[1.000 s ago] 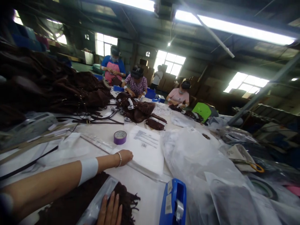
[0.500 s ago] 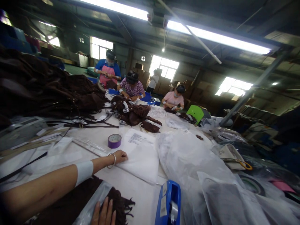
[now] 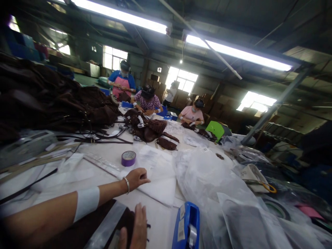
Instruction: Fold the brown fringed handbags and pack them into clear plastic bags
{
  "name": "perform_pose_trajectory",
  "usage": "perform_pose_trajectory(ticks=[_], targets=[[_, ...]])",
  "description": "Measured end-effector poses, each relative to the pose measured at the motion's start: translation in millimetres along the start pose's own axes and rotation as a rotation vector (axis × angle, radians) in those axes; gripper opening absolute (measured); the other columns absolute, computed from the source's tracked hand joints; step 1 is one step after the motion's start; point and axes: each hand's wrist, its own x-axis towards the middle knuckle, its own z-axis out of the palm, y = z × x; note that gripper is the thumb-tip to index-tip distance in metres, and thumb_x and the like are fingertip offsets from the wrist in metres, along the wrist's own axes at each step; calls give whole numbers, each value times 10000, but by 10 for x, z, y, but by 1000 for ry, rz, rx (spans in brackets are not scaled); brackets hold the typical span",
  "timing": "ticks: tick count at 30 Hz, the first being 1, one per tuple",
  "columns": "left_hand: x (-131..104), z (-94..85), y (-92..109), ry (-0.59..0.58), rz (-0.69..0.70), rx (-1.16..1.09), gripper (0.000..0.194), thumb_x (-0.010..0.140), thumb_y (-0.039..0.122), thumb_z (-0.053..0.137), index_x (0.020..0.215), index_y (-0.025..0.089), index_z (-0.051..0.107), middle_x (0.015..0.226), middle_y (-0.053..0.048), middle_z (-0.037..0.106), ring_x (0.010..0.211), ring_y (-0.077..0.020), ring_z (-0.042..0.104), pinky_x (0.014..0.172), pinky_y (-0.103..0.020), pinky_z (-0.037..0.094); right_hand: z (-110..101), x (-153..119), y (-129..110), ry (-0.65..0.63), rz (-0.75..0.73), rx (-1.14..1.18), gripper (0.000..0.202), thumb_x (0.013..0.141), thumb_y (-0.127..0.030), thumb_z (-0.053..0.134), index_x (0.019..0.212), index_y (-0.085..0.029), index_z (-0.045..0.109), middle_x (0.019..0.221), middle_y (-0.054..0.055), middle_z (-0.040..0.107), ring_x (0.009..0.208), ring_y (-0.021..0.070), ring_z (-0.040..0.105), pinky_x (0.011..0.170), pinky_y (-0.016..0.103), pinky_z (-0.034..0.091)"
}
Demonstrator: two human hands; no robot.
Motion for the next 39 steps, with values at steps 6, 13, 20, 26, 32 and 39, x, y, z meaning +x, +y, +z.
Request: perform_pose_trajectory(ticks=[6,13,20,26,32,39], targets=[[-349,101,284,-98,239,-22,265,762,316,705,652,159,520,728,-3,532,746,-152,479,730,-257,372,-225,878,245,-227,570,397,515,782,-543,583,1048,-104,615,934,124,707,837,240,680,726,344,548],[-259,51,191,-63,82,-119,335,855,387,564,612,157,561,659,-2,553,674,-140,517,670,-246,400,-159,882,523,-113,655,488,473,716,-573,642,828,-114,628,716,71,701,704,202,685,654,288,550],[99,42,297,108,-164,-114,306,940,201,326,892,117,616,688,-47,653,612,-143,616,585,-235,452,-295,700,474,-98,868,630,522,648,-593,668,850,-114,619,808,116,719,715,216,697,597,274,540],[-194,-130,600,122,5,-14,241,939,345,419,1011,204,601,767,-49,669,735,-207,652,686,-294,477,-687,784,-405,-479,549,438,549,862,-597,384,844,-119,654,797,132,704,687,215,673,634,327,520],[-698,-218,760,84,552,352,285,965,356,373,979,180,596,767,-51,675,726,-191,649,628,-267,481,-749,1092,-403,-327,-141,-563,355,787,-188,535,1125,-218,639,1066,82,661,1037,246,570,961,384,362],[-814,-729,435,-99,148,458,126,793,94,571,878,159,638,756,-85,678,724,-242,645,644,-301,471,-822,1017,-21,-382,-97,-798,469,719,-105,439,1127,-184,655,984,85,662,922,228,596,858,323,403]])
